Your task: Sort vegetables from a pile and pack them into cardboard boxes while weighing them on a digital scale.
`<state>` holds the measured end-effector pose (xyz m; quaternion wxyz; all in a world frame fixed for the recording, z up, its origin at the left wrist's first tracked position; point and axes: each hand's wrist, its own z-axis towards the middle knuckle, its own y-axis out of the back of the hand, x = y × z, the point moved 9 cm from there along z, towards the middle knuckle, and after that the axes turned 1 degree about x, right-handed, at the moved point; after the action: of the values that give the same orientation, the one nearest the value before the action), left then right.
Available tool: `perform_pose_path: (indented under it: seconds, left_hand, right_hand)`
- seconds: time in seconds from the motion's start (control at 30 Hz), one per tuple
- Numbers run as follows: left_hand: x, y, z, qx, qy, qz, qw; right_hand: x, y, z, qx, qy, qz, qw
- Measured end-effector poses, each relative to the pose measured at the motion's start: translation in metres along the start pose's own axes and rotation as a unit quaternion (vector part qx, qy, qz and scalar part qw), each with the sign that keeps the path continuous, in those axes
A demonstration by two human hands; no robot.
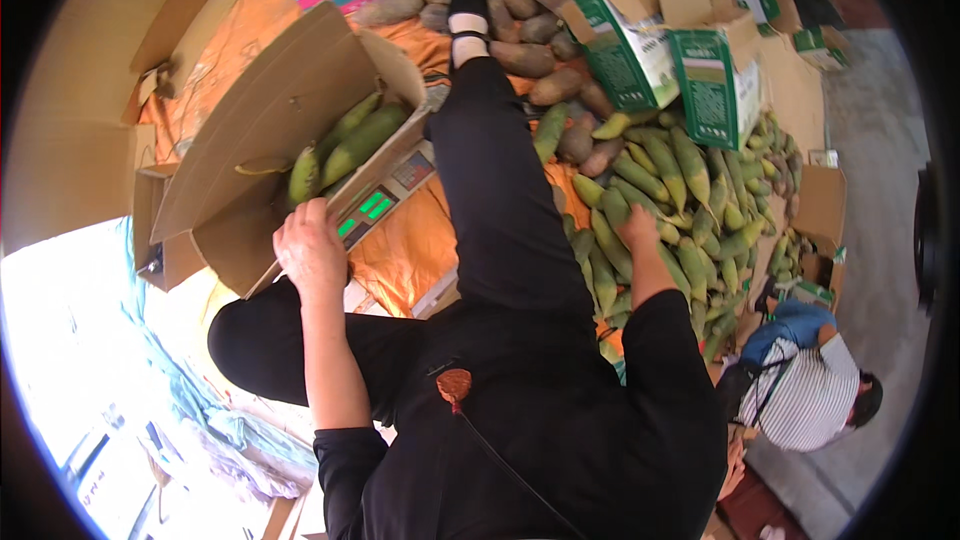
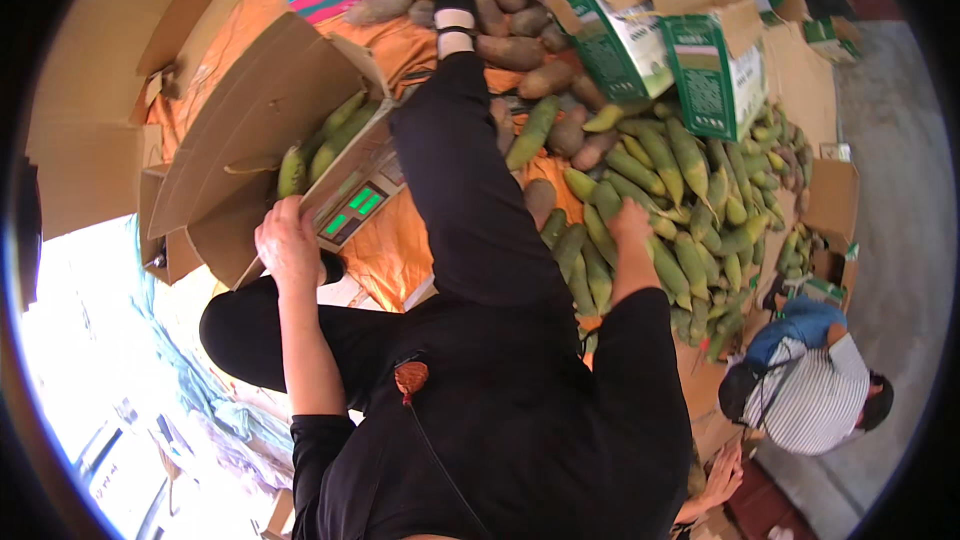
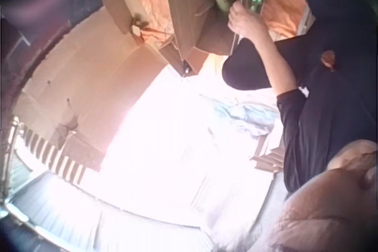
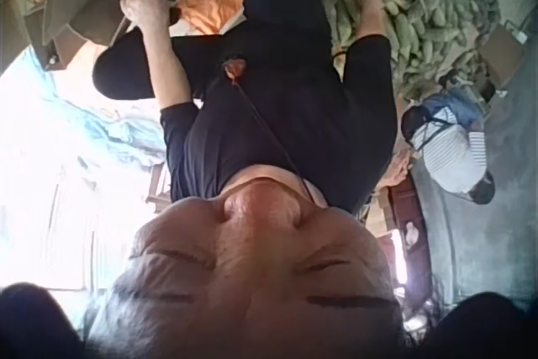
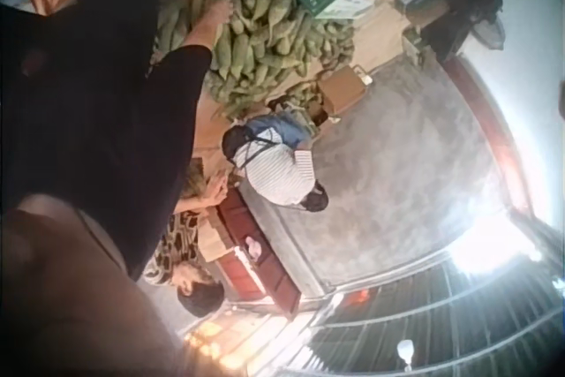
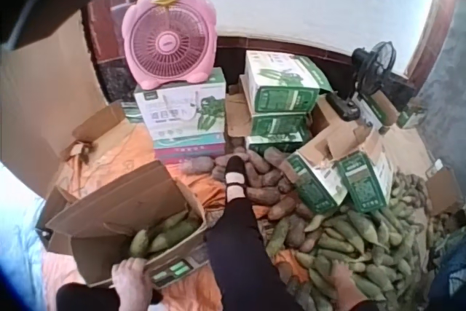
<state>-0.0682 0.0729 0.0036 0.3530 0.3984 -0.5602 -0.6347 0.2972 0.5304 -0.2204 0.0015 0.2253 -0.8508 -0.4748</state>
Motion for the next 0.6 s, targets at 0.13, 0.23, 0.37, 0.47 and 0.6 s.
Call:
perform_pose_path:
  seconds: [0.13,0.23,0.37,0.47,0.6]
  left_hand:
    - [-0.002,0.003,0.002,-0.006,-0.005,-0.023,1.0]
    - [0.001,0.003,0.0,0.027,0.002,-0.05,0.998]
    - [0.019,0.021,0.005,0.05,0.051,-0.234,0.97]
    - [0.047,0.044,0.028,0.078,0.083,-0.322,0.94]
    - [0.093,0.021,0.061,0.151,0.072,-0.178,0.97]
  right_hand:
    - [-0.027,-0.018,-0.007,0.032,-0.031,-0.041,0.998]
    - [-0.017,-0.019,-0.009,0.043,-0.069,-0.037,0.996]
    - [-0.008,-0.016,-0.006,0.05,-0.075,-0.076,0.993]
    - [-0.015,-0.019,0.001,0.034,-0.071,-0.088,0.993]
    - [0.0,-0.008,-0.008,0.056,-0.059,-0.082,0.993]
